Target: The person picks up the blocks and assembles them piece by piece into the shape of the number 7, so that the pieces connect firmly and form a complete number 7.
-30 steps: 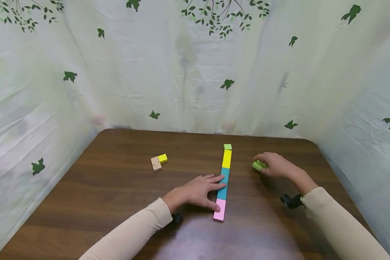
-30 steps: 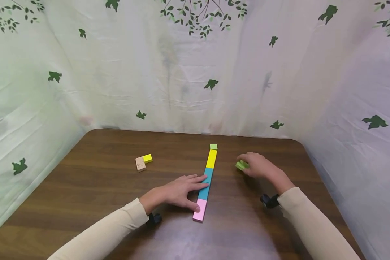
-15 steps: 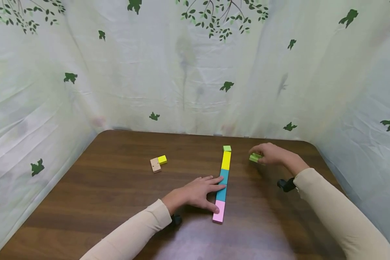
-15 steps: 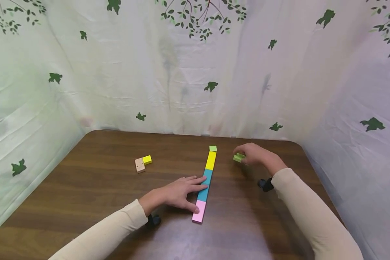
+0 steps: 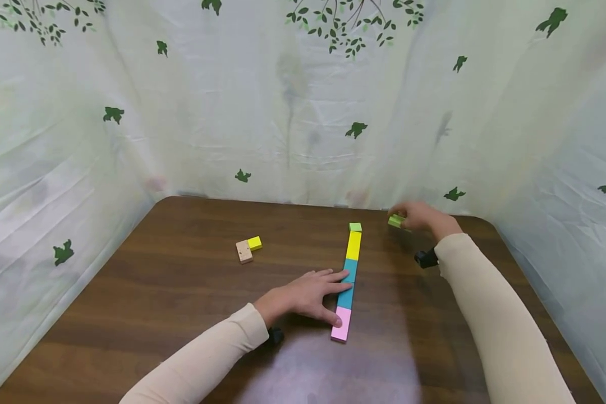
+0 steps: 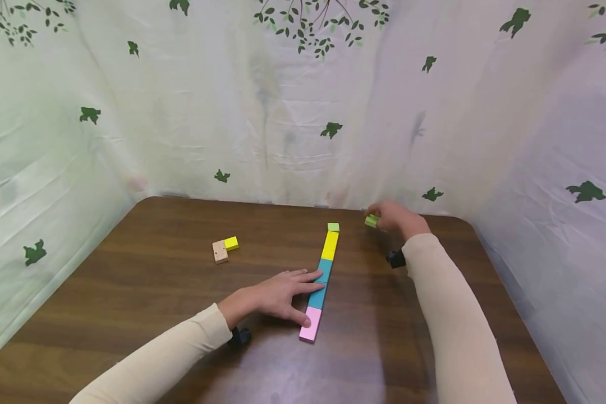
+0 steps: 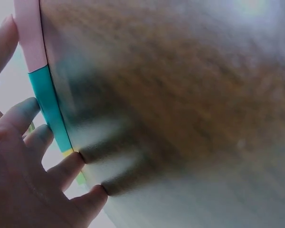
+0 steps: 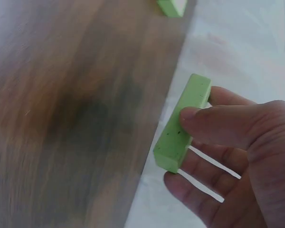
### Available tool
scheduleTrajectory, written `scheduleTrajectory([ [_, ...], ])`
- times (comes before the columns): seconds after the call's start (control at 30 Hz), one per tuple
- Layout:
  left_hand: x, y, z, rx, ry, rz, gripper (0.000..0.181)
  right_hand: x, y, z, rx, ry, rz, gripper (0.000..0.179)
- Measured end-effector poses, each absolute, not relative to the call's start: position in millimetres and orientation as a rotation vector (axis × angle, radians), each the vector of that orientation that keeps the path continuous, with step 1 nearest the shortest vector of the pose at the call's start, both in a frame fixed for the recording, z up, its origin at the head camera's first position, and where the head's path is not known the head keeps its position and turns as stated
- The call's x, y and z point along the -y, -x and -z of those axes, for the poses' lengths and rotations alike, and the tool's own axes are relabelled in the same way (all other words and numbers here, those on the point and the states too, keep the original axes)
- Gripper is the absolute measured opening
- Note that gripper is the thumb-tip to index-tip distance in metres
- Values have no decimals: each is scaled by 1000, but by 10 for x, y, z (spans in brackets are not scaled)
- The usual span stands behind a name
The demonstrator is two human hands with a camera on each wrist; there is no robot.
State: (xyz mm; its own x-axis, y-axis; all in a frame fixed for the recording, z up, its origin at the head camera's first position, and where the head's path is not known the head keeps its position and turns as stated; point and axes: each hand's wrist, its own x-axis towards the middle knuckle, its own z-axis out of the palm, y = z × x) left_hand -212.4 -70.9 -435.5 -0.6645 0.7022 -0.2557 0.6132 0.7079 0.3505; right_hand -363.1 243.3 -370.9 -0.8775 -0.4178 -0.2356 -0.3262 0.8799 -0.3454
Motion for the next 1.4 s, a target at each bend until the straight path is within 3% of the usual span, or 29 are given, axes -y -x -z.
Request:
scheduleTrajectory([
  [0.4, 705, 2101, 4326, -2529, -1042, -322, 82, -2151, 3745, 3490, -2807, 486, 505, 49],
  [0.7, 740, 2090, 4330, -2523, -1028, -318, 82, -1730, 3843, 3652, -2777, 536, 470, 48],
  [1.1, 783, 2111, 4292, -2520, -1036, -312, 82, -1001, 3890, 3841, -2830, 845, 218, 49],
  [1.4, 809, 2140, 4281, -2503, -1054, -326, 82, -822, 3903, 4000, -2700, 893, 379, 49],
])
